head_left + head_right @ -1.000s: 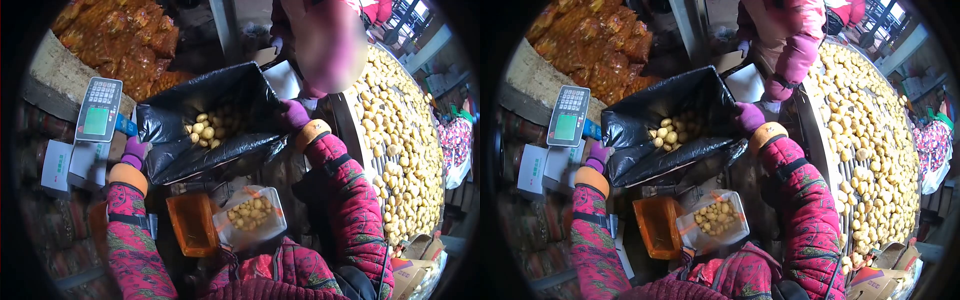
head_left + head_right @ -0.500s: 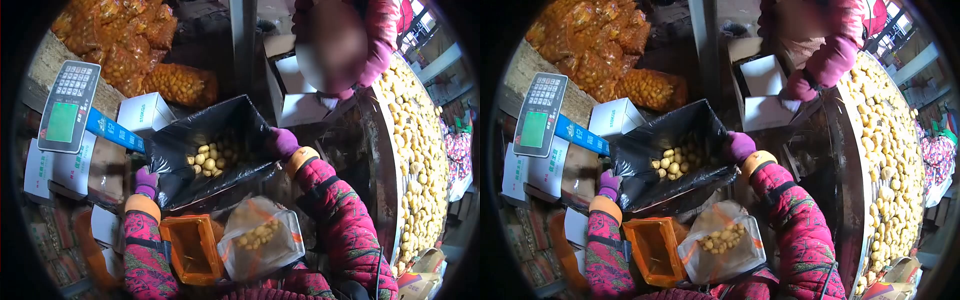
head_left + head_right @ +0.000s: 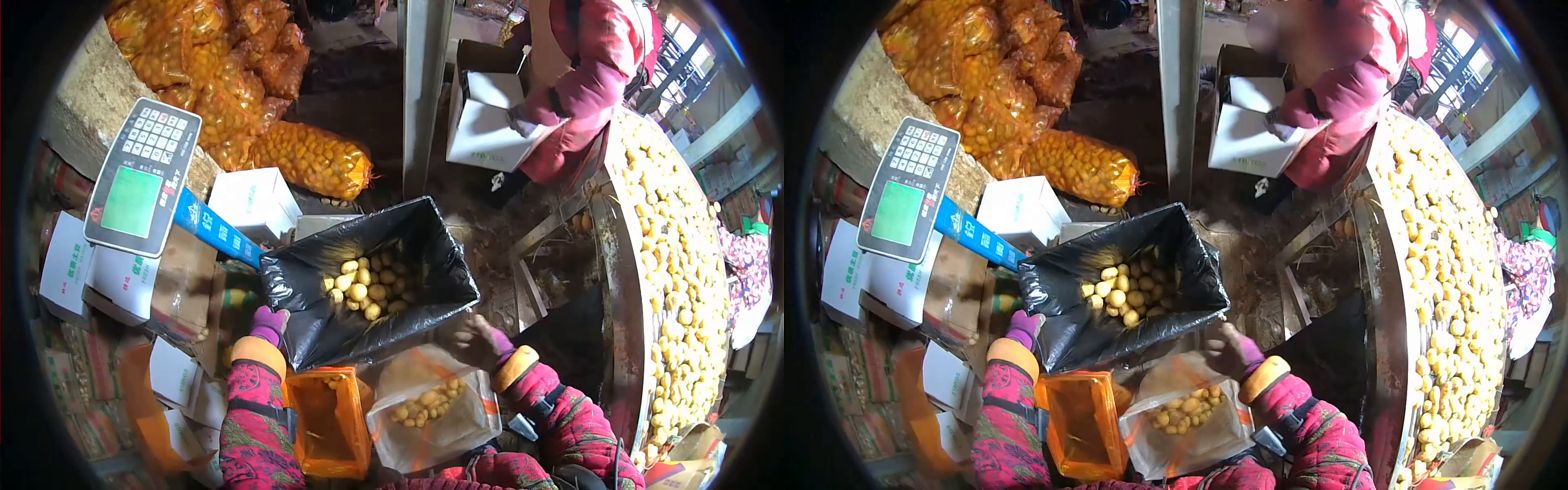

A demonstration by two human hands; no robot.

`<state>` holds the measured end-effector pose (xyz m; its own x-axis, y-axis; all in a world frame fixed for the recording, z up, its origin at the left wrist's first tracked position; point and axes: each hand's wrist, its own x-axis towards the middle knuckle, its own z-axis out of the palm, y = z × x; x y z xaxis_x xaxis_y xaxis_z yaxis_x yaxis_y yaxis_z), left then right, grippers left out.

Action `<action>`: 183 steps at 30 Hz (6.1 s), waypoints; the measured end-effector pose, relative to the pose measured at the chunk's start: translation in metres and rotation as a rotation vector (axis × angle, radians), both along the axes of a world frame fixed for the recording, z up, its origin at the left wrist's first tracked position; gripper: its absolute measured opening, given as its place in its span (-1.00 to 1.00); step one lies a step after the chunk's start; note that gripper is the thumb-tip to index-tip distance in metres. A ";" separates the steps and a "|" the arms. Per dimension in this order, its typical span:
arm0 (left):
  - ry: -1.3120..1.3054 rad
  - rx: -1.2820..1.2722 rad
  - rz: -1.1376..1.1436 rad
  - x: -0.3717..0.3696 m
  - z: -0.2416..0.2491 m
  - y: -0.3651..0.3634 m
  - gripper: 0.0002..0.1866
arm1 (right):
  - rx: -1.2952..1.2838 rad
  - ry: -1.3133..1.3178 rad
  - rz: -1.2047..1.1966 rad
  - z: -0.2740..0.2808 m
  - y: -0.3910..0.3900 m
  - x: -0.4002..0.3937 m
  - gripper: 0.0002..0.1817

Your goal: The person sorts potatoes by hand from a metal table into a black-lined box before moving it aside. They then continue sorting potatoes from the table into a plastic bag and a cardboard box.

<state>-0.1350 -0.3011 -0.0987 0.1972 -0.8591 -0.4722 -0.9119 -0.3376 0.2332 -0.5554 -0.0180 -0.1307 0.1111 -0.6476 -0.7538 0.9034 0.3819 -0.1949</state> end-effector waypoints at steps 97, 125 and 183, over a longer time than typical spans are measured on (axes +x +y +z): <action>0.984 -0.505 -2.107 -0.480 0.228 0.529 -0.54 | 0.156 1.914 0.196 0.315 0.525 -0.093 -0.43; 1.088 -0.154 -2.294 -0.519 0.240 0.542 -0.76 | 1.438 1.761 0.511 0.263 0.572 -0.212 -0.42; 0.368 -0.586 -2.053 -0.757 0.219 0.503 -0.56 | 0.587 2.085 0.561 0.289 0.448 -0.171 -0.32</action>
<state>-0.8920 0.2015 0.1200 -0.9556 0.2879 0.0625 0.2935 0.9484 0.1198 -0.7262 0.4304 0.1579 -0.8175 -0.5729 -0.0585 -0.5453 0.8027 -0.2416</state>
